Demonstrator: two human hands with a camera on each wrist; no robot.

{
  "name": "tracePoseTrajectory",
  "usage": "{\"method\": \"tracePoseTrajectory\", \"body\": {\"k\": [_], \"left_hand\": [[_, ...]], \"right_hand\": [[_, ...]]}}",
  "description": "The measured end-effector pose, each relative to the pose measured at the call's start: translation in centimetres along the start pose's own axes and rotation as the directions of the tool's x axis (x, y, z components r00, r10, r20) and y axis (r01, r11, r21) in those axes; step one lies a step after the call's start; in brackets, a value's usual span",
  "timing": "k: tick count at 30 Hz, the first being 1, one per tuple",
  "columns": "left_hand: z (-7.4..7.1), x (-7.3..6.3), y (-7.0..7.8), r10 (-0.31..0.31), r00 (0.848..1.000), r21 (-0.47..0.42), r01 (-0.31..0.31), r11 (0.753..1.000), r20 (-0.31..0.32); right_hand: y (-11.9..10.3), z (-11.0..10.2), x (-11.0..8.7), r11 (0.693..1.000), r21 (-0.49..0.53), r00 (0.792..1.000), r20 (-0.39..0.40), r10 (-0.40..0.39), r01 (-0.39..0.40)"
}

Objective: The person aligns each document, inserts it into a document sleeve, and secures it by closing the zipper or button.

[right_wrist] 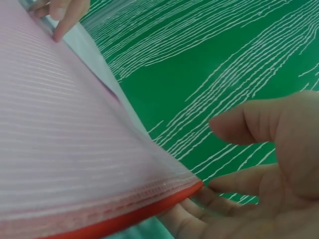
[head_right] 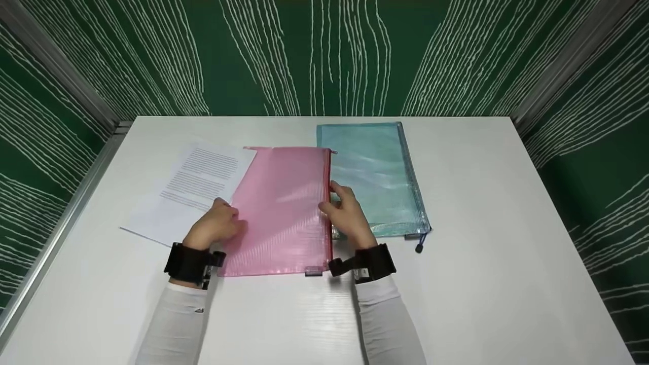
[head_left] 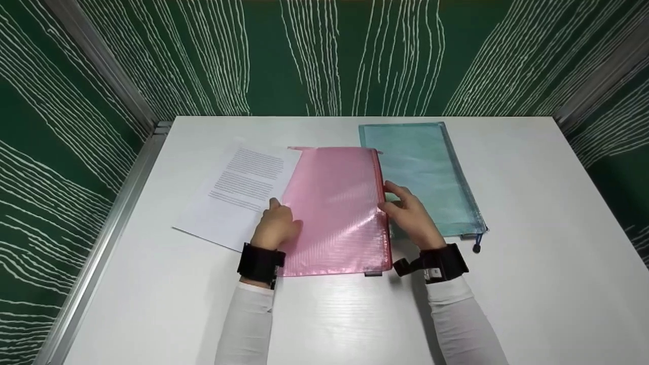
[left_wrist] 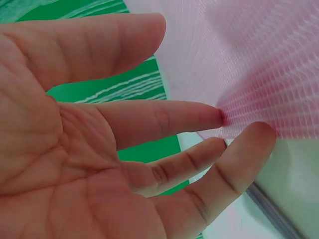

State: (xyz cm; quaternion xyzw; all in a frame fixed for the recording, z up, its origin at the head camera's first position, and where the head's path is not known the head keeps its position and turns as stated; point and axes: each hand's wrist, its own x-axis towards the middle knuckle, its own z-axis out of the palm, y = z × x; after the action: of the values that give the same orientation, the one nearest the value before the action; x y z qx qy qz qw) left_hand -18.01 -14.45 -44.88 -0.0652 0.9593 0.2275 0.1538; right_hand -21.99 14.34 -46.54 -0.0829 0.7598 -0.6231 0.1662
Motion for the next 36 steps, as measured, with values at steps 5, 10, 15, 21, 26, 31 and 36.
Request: {"method": "tracePoseTrajectory", "body": {"k": [5, 10, 15, 21, 26, 31, 36], "left_hand": [[0.0, 0.2, -0.6, -0.028, 0.998, -0.008, 0.027, 1.000, -0.048], [-0.3, 0.2, -1.0, -0.063, 0.996, -0.045, 0.060, 0.997, -0.064], [-0.5, 0.1, -1.3, -0.088, 0.994, -0.057, 0.084, 0.995, -0.070], [-0.6, -0.1, -1.7, -0.084, 0.992, -0.049, 0.080, 0.996, -0.089], [-0.7, 0.1, -1.9, -0.080, 0.993, -0.069, 0.074, 0.995, -0.086], [-1.0, 0.3, -2.0, -0.063, 0.993, -0.069, 0.056, 0.996, -0.098], [-1.3, 0.1, -2.1, -0.026, 0.989, -0.075, 0.015, 0.997, -0.142]], "right_hand": [[-0.2, 0.6, -0.2, 1.000, 0.015, 0.998, 0.059, -0.002, 0.002], [0.6, 1.2, 0.2, 0.999, 0.010, 0.989, 0.143, -0.048, 0.047], [1.1, 1.6, 0.7, 0.997, -0.043, 0.983, 0.173, -0.057, 0.066], [1.1, 1.8, 0.6, 0.991, -0.112, 0.983, 0.176, -0.053, 0.073], [1.0, 1.5, 0.3, 0.986, -0.151, 0.988, 0.145, -0.055, 0.077], [0.8, 1.3, 0.2, 0.977, -0.201, 0.990, 0.129, -0.052, 0.078], [0.6, 1.5, 0.2, 0.981, -0.177, 0.988, 0.145, -0.050, 0.075]]}}
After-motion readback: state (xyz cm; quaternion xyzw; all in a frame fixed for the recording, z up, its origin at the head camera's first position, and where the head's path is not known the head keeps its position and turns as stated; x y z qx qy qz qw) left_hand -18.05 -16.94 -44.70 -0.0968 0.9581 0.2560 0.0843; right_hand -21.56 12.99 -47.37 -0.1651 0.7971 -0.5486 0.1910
